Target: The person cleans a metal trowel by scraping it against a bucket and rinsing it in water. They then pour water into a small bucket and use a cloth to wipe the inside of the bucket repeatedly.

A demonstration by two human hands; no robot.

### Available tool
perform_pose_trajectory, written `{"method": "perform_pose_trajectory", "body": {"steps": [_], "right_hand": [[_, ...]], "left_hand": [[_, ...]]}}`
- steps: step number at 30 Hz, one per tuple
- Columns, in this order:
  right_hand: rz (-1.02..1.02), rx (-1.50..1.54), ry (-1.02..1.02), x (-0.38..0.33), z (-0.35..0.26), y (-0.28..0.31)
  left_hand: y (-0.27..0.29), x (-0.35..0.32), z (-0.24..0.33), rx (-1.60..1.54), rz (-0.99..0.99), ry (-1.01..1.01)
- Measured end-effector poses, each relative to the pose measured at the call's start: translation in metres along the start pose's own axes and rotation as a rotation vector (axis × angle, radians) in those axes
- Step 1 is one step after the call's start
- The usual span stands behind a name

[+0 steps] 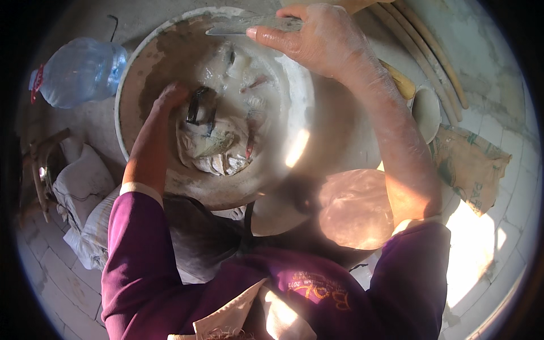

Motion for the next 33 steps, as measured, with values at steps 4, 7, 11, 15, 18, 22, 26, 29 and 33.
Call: {"method": "perform_pose_trajectory", "body": {"steps": [4, 7, 11, 15, 18, 22, 26, 29, 33], "right_hand": [[0.023, -0.065, 0.032, 0.001, 0.000, 0.009], [-0.020, 0.013, -0.022, 0.005, -0.012, 0.005], [-0.128, 0.001, -0.008, 0.003, -0.032, 0.005], [-0.027, 0.025, 0.055, -0.007, -0.010, -0.004], [-0.032, -0.011, 0.019, -0.014, -0.007, -0.002], [-0.035, 0.073, -0.029, -0.011, 0.003, 0.004], [-0.080, 0.036, -0.036, -0.008, 0.001, 0.003], [-0.051, 0.008, -0.028, -0.006, 0.012, 0.003], [-0.153, -0.110, -0.127, 0.000, 0.027, -0.003]], "left_hand": [[0.013, -0.015, 0.009, -0.336, 0.377, 0.323], [0.025, -0.025, 0.058, -0.367, 0.291, 0.220], [-0.013, -0.067, 0.126, -0.406, 0.403, 0.319], [0.002, -0.052, 0.092, -0.520, 0.301, 0.421], [-0.014, -0.049, 0.074, -0.532, 0.451, 0.574], [-0.041, -0.050, 0.103, -0.537, 0.409, 0.631], [-0.029, -0.047, 0.081, -0.822, -0.080, 0.394], [0.005, -0.068, 0.061, -0.873, -0.184, 0.306], [0.104, -0.118, 0.059, -0.753, -0.092, 0.256]]}}
Point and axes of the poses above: each hand's wrist, its own x-axis towards the middle knuckle, its own y-axis out of the back of the hand, z = x × y, the point moved 5 cm from there along x, towards the middle knuckle, and after that the axes turned 4 degrees about z, right-handed, at the moved point
